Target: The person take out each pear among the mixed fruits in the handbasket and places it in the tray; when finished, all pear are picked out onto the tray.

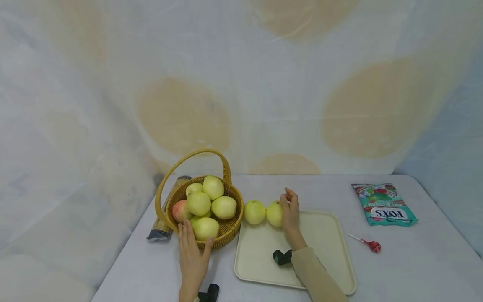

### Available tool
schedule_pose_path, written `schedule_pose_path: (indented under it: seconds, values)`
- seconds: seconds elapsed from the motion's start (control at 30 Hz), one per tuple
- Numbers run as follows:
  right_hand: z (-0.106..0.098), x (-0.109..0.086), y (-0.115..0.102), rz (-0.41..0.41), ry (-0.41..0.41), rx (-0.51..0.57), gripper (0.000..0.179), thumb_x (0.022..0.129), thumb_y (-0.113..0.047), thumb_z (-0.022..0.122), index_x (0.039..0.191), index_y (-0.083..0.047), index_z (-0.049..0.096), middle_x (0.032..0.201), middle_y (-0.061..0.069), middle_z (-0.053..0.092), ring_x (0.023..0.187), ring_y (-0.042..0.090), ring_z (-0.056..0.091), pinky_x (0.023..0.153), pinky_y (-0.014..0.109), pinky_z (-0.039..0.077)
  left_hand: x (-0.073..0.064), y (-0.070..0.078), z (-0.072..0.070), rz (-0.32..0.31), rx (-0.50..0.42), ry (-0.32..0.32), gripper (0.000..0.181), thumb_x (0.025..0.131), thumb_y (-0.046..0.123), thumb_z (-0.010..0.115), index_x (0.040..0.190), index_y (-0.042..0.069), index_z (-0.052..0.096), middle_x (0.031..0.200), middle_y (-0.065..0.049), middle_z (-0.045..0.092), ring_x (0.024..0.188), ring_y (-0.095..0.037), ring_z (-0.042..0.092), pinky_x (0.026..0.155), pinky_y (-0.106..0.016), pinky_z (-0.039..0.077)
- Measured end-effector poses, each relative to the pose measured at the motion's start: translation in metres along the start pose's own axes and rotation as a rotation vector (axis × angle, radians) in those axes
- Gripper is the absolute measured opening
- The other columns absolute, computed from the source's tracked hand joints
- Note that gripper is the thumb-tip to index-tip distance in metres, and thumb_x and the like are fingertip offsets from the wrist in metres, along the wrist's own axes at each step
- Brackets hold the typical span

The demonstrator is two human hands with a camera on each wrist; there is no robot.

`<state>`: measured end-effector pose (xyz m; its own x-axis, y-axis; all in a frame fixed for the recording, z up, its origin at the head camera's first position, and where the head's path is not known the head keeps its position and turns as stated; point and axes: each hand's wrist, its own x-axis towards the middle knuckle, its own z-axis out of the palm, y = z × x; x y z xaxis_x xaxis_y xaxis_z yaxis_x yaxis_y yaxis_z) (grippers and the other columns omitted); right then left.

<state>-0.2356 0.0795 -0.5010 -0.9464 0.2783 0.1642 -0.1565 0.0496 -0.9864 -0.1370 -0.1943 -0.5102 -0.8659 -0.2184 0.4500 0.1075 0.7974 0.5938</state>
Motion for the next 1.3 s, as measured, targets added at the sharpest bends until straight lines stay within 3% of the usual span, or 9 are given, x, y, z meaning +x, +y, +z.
schedule_pose_path:
  seconds: [0.17,0.4,0.53,0.7,0.8,0.87,1.1,1.3]
  values:
    - [0.000,-0.006,-0.017,-0.029,0.001,0.018,0.044,0.101,-0.015,0.044,0.140,0.003,0.038,0.120,0.013,0.044,0.106,0.020,0.043,0.095,0.031,0.034,0.000,0.000,0.000,-0.004,0.002,-0.009,0.088,0.091,0.032,0.066,0.153,-0.003,0.016,0.157,-0.028,0.021,0.149,-0.043,0.010,0.113,-0.063,0.021]
    - [0.002,-0.005,-0.029,-0.204,0.032,0.054,0.044,0.097,-0.008,0.048,0.135,0.011,0.039,0.122,0.032,0.044,0.113,0.037,0.042,0.098,0.039,0.032,0.000,0.000,-0.001,-0.007,0.001,-0.008,0.088,0.091,0.032,0.067,0.153,-0.003,0.016,0.157,-0.028,0.021,0.149,-0.042,0.010,0.114,-0.062,0.021]
    - [0.006,-0.007,-0.045,-0.262,0.036,0.064,0.044,0.095,-0.004,0.051,0.134,0.013,0.040,0.124,0.035,0.044,0.117,0.044,0.040,0.099,0.044,0.031,0.000,0.001,-0.002,-0.013,0.000,-0.011,0.088,0.090,0.031,0.067,0.153,-0.005,0.017,0.157,-0.028,0.021,0.149,-0.043,0.010,0.115,-0.061,0.020]
    - [0.017,-0.012,-0.066,-0.306,0.008,0.087,0.043,0.092,0.003,0.051,0.132,0.014,0.041,0.126,0.035,0.045,0.112,0.025,0.044,0.100,0.049,0.035,0.001,0.003,-0.003,-0.012,-0.005,-0.011,0.088,0.090,0.030,0.067,0.152,-0.005,0.017,0.157,-0.029,0.021,0.148,-0.043,0.010,0.115,-0.061,0.019]
    - [0.027,-0.016,-0.071,-0.330,-0.035,0.077,0.043,0.091,0.006,0.052,0.132,0.014,0.041,0.127,0.032,0.045,0.109,0.010,0.041,0.100,0.049,0.039,0.001,0.003,-0.003,-0.010,-0.004,-0.008,0.087,0.090,0.029,0.068,0.152,-0.005,0.017,0.157,-0.029,0.021,0.148,-0.044,0.010,0.114,-0.062,0.020]
    - [0.033,-0.017,-0.073,-0.359,-0.065,0.081,0.043,0.090,0.007,0.052,0.131,0.015,0.042,0.127,0.032,0.045,0.109,0.008,0.041,0.099,0.051,0.041,0.001,0.004,-0.003,-0.010,-0.004,-0.008,0.087,0.090,0.029,0.068,0.152,-0.005,0.017,0.157,-0.029,0.021,0.148,-0.044,0.010,0.114,-0.062,0.020]
    - [0.059,-0.013,-0.052,-0.380,-0.220,0.108,0.042,0.093,0.004,0.053,0.134,0.009,0.042,0.131,0.028,0.045,0.116,0.026,0.045,0.101,0.058,0.040,0.001,0.004,-0.002,-0.007,-0.009,-0.005,0.087,0.090,0.029,0.067,0.152,-0.005,0.017,0.157,-0.029,0.021,0.148,-0.044,0.010,0.114,-0.063,0.020]
    - [0.075,-0.021,-0.049,-0.305,-0.432,0.136,0.042,0.096,-0.005,0.053,0.135,0.005,0.041,0.137,0.026,0.044,0.125,0.042,0.043,0.105,0.044,0.044,0.000,0.003,-0.001,-0.002,-0.003,0.000,0.087,0.090,0.030,0.067,0.152,-0.005,0.017,0.156,-0.029,0.022,0.148,-0.045,0.011,0.115,-0.062,0.019]
